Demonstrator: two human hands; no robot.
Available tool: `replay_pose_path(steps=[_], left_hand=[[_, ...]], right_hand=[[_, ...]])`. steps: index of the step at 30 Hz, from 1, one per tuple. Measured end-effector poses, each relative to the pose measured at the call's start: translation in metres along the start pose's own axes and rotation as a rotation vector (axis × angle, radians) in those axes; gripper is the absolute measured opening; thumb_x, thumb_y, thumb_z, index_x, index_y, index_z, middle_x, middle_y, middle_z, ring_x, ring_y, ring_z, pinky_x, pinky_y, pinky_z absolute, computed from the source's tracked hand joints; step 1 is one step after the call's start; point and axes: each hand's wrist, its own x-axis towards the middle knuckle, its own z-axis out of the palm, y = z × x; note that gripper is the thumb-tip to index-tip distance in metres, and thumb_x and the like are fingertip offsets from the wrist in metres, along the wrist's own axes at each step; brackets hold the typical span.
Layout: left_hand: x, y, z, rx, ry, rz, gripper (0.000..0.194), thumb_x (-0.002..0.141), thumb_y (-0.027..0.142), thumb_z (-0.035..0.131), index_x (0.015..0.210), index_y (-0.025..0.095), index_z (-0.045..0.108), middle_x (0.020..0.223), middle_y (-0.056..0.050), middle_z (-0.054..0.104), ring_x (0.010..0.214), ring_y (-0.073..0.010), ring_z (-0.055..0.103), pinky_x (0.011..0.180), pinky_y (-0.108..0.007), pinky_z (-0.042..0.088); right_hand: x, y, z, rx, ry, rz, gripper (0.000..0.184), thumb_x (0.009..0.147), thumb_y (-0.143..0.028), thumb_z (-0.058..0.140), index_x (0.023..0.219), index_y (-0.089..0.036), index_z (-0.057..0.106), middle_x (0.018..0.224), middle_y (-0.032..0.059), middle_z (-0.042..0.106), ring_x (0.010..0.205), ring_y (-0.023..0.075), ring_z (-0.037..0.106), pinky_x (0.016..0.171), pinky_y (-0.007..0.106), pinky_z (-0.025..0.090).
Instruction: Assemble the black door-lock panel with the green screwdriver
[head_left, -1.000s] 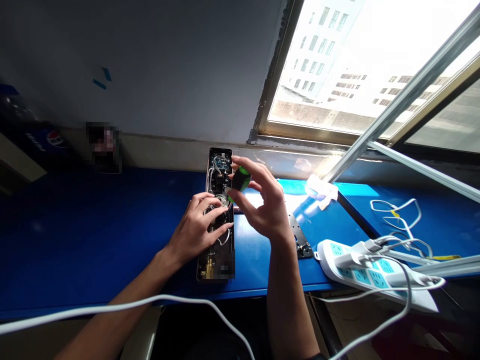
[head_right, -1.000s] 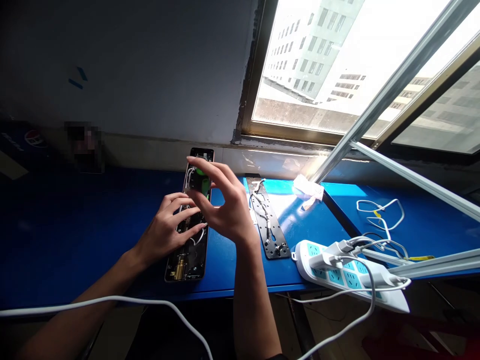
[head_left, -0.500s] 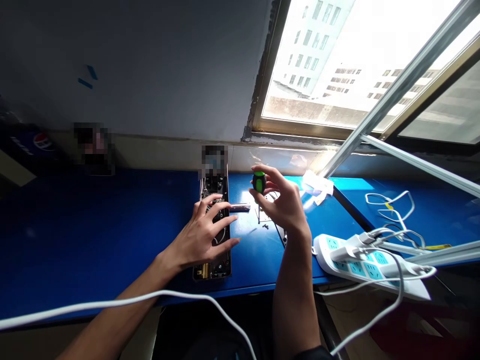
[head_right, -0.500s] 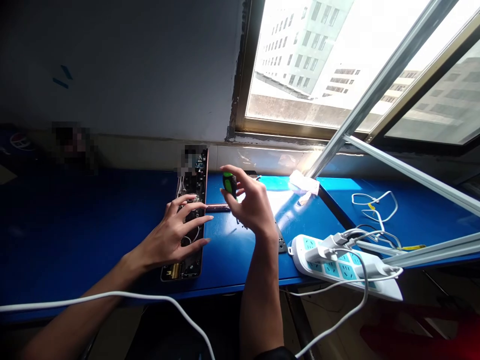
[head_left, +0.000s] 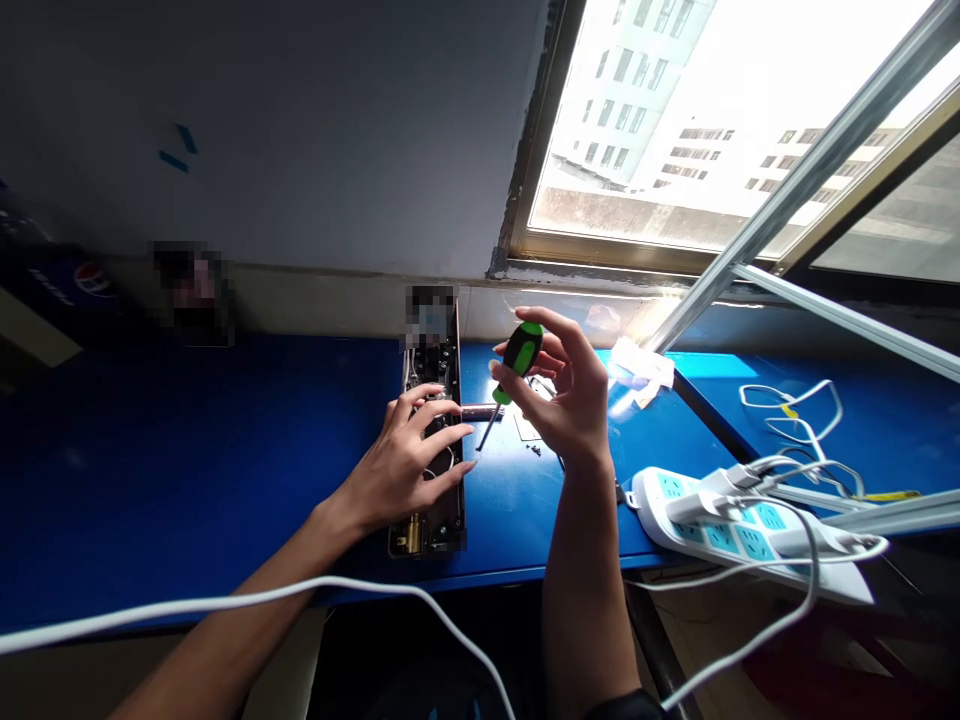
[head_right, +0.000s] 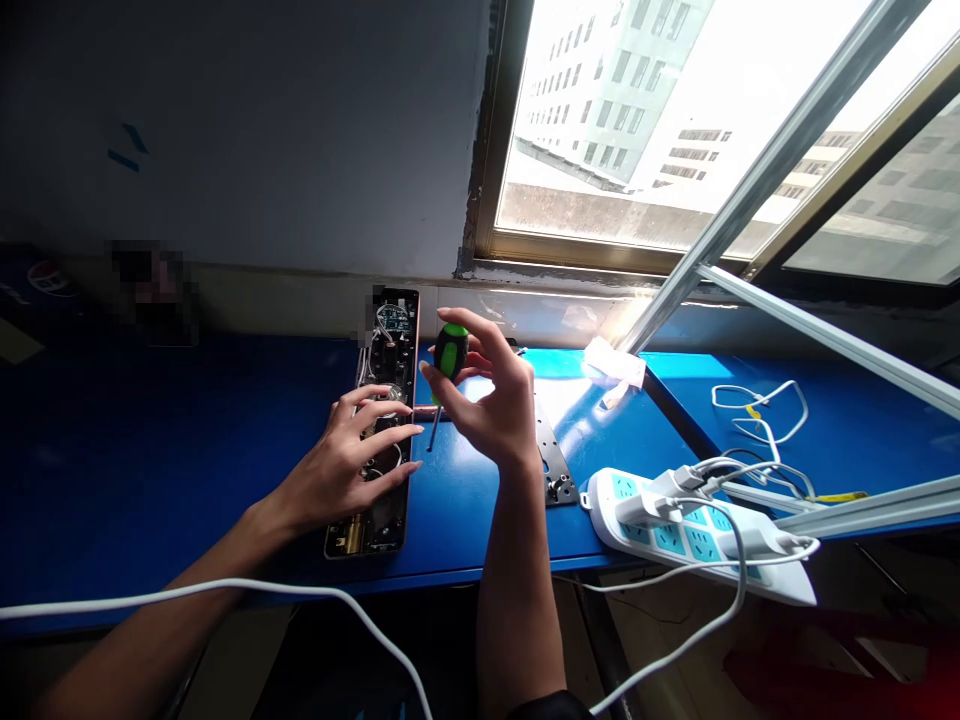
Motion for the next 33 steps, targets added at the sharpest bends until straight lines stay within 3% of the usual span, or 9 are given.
replay_pose_path(steps=[7, 13, 25, 33], left_hand=[[-0.001, -0.001, 0.0, -0.041, 0.104, 0.027, 0.018, 0.093, 0.024, 0.075, 0.11, 0.019, 0.074, 0.117, -0.01, 0.073, 0.133, -0.0342, 0.05, 0.106, -0.055, 0.05], [-0.001, -0.005, -0.001, -0.065, 0.198, 0.046, 0.011, 0.094, 0.014, 0.07, 0.103, 0.019, 0.075, 0.105, -0.008, 0.074, 0.124, -0.0304, 0.056, 0.101, -0.05, 0.054], [-0.003, -0.009, -0.005, -0.09, 0.255, 0.048, 0.001, 0.094, 0.02, 0.074, 0.094, 0.019, 0.073, 0.093, -0.006, 0.074, 0.114, -0.027, 0.059, 0.096, -0.046, 0.056], [-0.001, -0.008, -0.008, -0.088, 0.236, 0.031, 0.007, 0.097, 0.019, 0.068, 0.096, 0.02, 0.075, 0.096, -0.007, 0.075, 0.113, -0.0268, 0.06, 0.095, -0.046, 0.057]], right_hand=[[0.006, -0.003, 0.007, 0.03, 0.065, -0.16, 0.053, 0.094, -0.027, 0.069, 0.141, -0.035, 0.045, 0.106, 0.0026, 0.074, 0.098, 0.022, 0.077, 0.079, 0.04, 0.069], [0.006, -0.009, 0.011, 0.019, 0.154, -0.133, 0.048, 0.097, -0.026, 0.065, 0.139, -0.036, 0.044, 0.106, 0.0031, 0.072, 0.102, 0.0226, 0.076, 0.082, 0.042, 0.069], [0.003, -0.018, 0.016, -0.007, 0.203, -0.139, 0.049, 0.098, -0.027, 0.063, 0.141, -0.037, 0.042, 0.104, 0.0042, 0.07, 0.101, 0.0237, 0.075, 0.081, 0.044, 0.069], [0.005, -0.005, 0.013, 0.1, 0.258, -0.186, 0.049, 0.096, -0.029, 0.066, 0.139, -0.041, 0.046, 0.105, 0.0036, 0.071, 0.1, 0.0268, 0.075, 0.082, 0.051, 0.066]])
